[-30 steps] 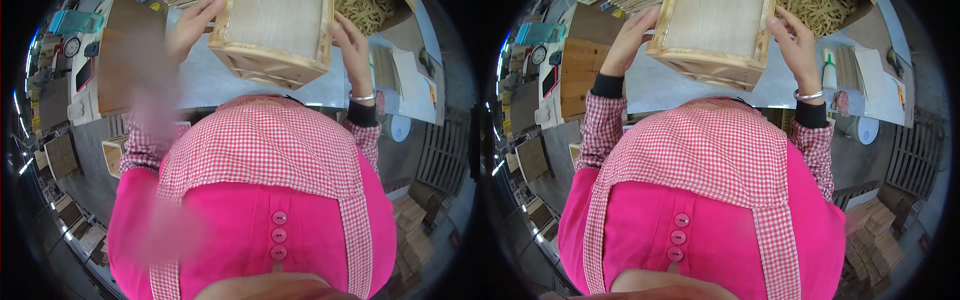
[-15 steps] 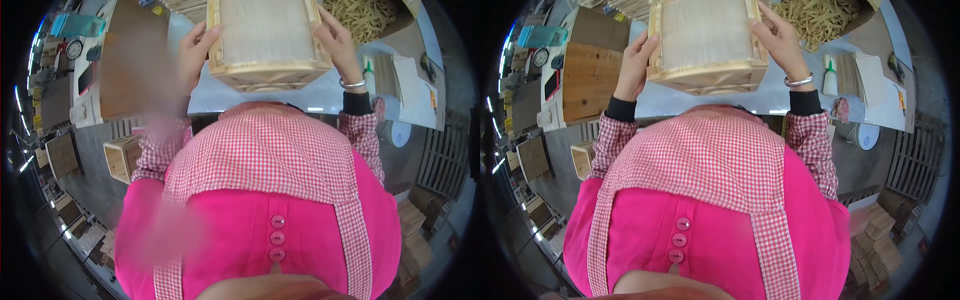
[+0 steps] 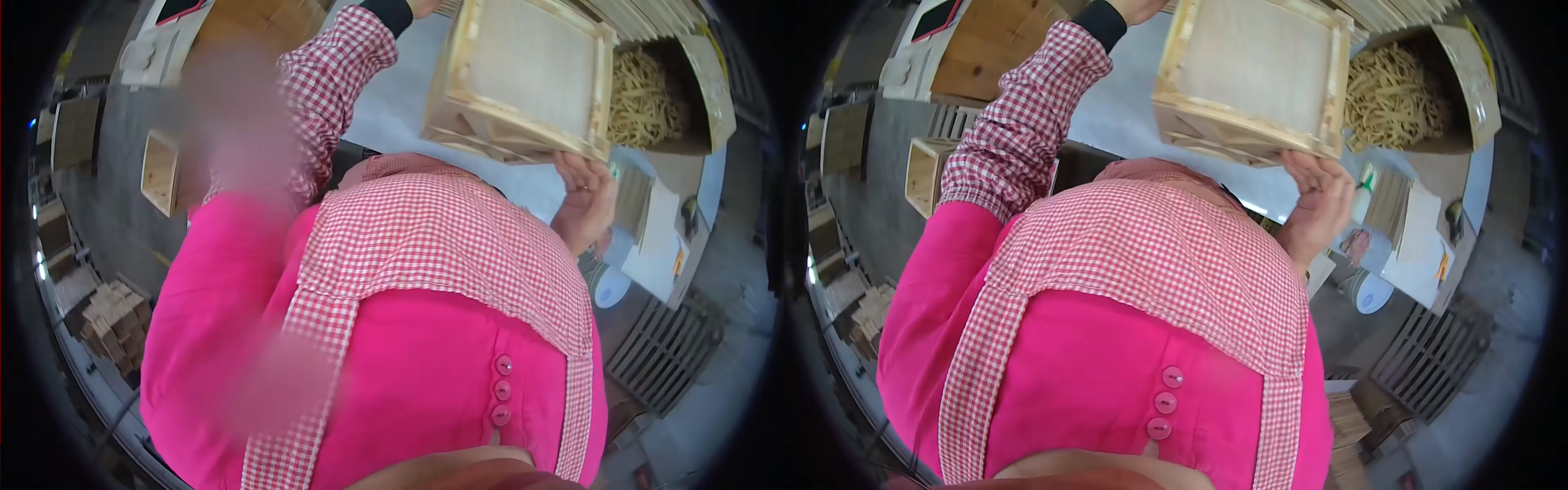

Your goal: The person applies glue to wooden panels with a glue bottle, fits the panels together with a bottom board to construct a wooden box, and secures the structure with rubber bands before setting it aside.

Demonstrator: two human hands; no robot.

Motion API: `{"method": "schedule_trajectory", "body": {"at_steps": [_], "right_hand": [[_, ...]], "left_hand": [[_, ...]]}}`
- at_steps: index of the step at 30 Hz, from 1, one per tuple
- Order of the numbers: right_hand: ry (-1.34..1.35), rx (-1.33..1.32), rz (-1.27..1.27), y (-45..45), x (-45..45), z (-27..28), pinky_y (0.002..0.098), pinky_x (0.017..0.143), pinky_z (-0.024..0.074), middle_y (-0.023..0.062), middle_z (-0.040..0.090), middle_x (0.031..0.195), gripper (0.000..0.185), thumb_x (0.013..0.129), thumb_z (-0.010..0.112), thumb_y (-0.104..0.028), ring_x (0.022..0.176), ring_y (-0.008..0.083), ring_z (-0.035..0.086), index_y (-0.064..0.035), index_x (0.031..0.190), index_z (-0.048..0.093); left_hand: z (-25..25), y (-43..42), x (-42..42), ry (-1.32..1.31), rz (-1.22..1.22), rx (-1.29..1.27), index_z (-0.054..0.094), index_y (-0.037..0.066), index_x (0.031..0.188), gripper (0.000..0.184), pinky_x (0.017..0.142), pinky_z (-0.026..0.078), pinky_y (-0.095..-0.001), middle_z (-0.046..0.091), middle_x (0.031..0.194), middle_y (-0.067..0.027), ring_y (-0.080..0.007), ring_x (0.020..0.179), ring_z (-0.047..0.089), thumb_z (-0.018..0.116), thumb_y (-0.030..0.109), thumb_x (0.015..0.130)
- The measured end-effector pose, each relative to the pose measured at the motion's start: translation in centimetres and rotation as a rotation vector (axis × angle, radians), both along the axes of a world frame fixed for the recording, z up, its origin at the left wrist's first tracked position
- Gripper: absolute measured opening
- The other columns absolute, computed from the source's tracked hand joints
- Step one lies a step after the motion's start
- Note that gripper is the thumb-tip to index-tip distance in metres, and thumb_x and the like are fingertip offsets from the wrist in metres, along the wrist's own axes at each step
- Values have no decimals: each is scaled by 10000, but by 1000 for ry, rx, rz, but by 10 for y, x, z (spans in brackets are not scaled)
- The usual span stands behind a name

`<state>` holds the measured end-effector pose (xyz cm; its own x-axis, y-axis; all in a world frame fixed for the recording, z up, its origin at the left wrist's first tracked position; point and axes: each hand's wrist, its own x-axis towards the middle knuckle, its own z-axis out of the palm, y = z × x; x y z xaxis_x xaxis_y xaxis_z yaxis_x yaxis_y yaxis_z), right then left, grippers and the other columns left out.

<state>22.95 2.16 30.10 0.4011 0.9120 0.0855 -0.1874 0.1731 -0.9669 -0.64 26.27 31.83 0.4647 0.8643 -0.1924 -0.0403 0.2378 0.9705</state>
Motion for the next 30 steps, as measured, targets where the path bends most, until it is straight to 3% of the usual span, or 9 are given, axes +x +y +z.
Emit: {"method": "schedule_trajectory", "body": {"at_steps": [2,3,8,12,16,22,27,29,30], "right_hand": [[-66,124,8,9,17,-6,430,867,535,204,629,1012,390,1019,405,-307,958,293,644,57,1125,499],[-69,119,7,21,26,-7,430,867,535,204,629,1012,390,1019,405,-307,958,293,644,57,1125,499],[-348,-118,75,54,49,11,319,816,510,102,627,1026,468,993,518,-294,899,144,610,60,1293,462],[-363,-244,105,35,21,18,223,730,453,73,631,1004,484,968,581,-239,870,87,573,69,1319,454],[-394,-212,155,37,17,11,207,705,434,75,651,1004,547,927,643,-158,851,76,570,71,1370,421],[-396,-57,98,55,23,51,211,768,455,91,648,1084,551,944,619,-222,900,102,582,58,1382,436],[-543,-99,384,127,62,7,234,793,485,82,658,1060,463,944,618,-255,903,122,599,33,1300,545],[-583,-181,482,139,56,11,242,794,487,74,662,1038,429,943,619,-255,880,123,603,26,1265,582],[-621,-123,266,134,54,15,241,757,475,59,657,971,368,946,614,-262,824,114,586,30,1169,623]], "left_hand": [[7,-34,10,-172,445,186,679,129,1000,524,805,456,-289,655,956,-45,-134,867,591,433,590,960],[-13,-16,-21,-84,245,51,673,97,1075,546,909,427,-303,665,1011,-61,-140,965,599,459,584,953],[-2,-61,-64,45,-28,-26,648,42,1142,537,830,476,-273,668,1040,-72,-130,991,608,502,524,957],[19,-76,-37,-71,8,89,664,21,1122,450,769,483,-237,682,986,-53,-109,918,622,546,425,964],[7,-50,-24,143,-121,199,651,-5,1141,347,771,479,-221,689,958,-33,-89,856,622,608,276,943],[50,-93,-29,-23,75,188,654,-23,1104,282,729,488,-224,690,939,-43,-82,822,624,659,180,909],[-14,-119,-20,193,422,398,649,3,1056,227,643,457,-212,651,847,-1,-60,720,582,661,182,917],[-11,-119,-24,30,440,89,636,17,1113,276,642,447,-217,640,858,11,-55,714,563,638,230,936],[-16,-120,-29,31,460,73,636,17,1113,276,642,447,-217,640,858,11,-55,714,563,638,230,936]]}}
